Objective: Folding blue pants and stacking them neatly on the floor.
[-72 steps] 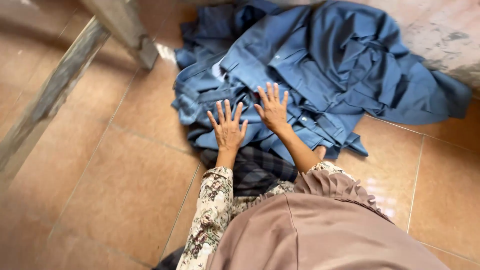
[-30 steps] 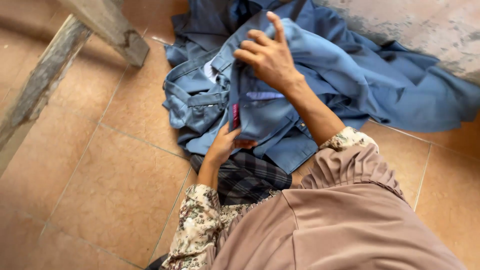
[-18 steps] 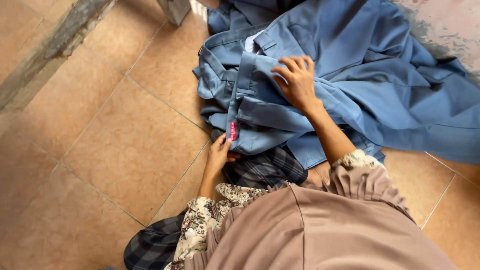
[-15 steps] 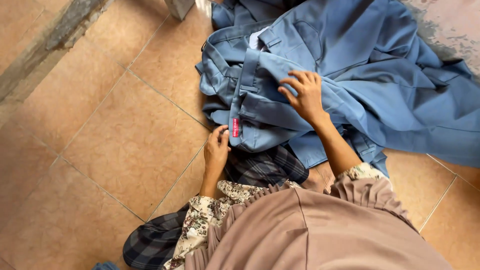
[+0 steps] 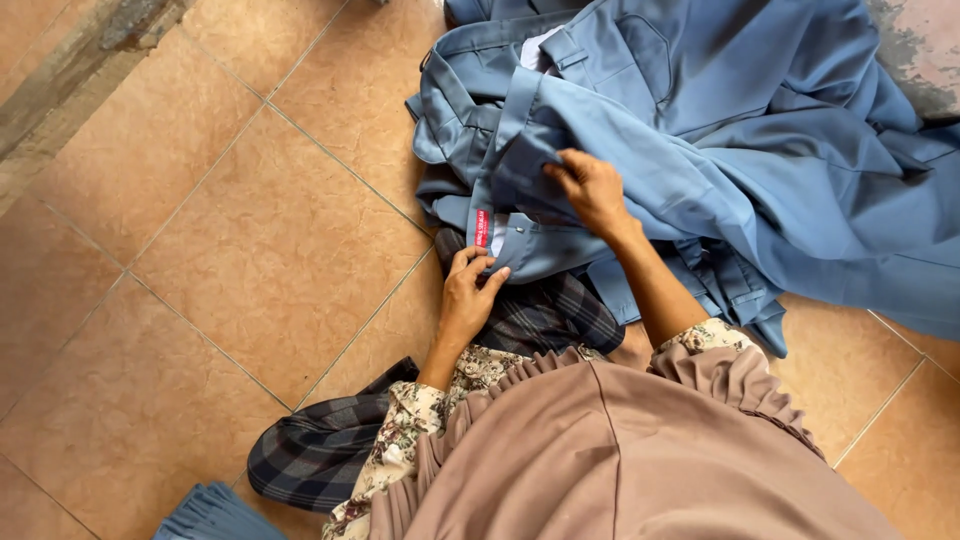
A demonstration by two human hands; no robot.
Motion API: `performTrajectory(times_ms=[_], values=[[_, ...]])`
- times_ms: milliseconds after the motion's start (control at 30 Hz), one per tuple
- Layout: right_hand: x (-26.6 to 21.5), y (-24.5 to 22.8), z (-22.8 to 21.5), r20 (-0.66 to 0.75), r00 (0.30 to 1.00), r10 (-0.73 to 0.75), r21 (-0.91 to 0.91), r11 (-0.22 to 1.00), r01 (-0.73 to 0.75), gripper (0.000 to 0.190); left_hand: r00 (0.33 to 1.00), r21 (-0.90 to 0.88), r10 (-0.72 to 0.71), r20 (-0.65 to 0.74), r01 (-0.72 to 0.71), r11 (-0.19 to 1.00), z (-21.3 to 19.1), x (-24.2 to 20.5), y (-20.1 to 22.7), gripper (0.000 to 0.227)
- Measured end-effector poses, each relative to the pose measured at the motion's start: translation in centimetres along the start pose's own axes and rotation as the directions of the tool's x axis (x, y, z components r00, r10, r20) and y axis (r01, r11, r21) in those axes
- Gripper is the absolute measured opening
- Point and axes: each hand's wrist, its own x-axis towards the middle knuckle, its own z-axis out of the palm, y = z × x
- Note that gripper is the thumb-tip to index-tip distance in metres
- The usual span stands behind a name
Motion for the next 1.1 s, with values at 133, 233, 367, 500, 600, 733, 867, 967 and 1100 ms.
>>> performTrajectory(times_ms=[133,233,367,500,600,733,867,967,1100], values=[[2.4,-3.1,-4.9,-0.068,0.997,0.033,0.216,0.976,-0.017,0.017,0.996,-0.206,0.056,-0.069,-0.069,0.976,-1.6,-0.1,-0.4,0.019],[4.2,-6.2,-9.0,-0.08,0.997,0.019,0.404,0.915,0.015,0.019,0.991,-0.425,0.097,-0.094,-0.128,0.896,-3.2,-0.2,-1.4,0.017],[6.6,-8.7,-11.6,0.147,0.984,0.104,0.539,0.825,-0.168,0.018,0.995,-0.571,0.061,-0.074,-0.092,0.816,-5.8,-0.7,-1.1,0.011],[8.9,-6.9,-7.6,0.073,0.996,-0.041,0.151,0.988,0.03,0.027,0.995,-0.656,-0.094,-0.02,0.058,0.752,-7.1,-1.9,-1.1,0.012],[8.4,-5.0,-3.8,-0.015,0.979,-0.205,-0.097,0.974,0.203,0.034,0.98,-0.682,-0.2,-0.012,0.138,0.718,-5.7,-1.8,-3.6,0.013],[3.8,-6.6,0.7,0.008,0.958,-0.286,-0.26,0.925,0.278,0.048,0.945,-0.734,-0.328,-0.015,0.212,0.645,-3.8,-0.9,-5.7,0.017],[0.2,-5.7,4.4,0.119,0.966,-0.229,-0.565,0.785,0.255,0.051,0.939,-0.748,-0.344,-0.017,0.216,0.628,-3.3,-0.7,-6.3,0.02],[-0.5,-4.1,5.7,0.071,0.947,-0.314,-0.649,0.706,0.282,0.04,0.936,-0.759,-0.352,-0.016,0.218,0.613,-3.8,-0.6,-5.5,0.02],[-1.5,-5.2,6.2,0.063,0.918,-0.39,-0.663,0.672,0.331,0.07,0.933,-0.763,-0.36,-0.004,0.23,0.605,-4.0,-0.5,-4.9,0.021]])
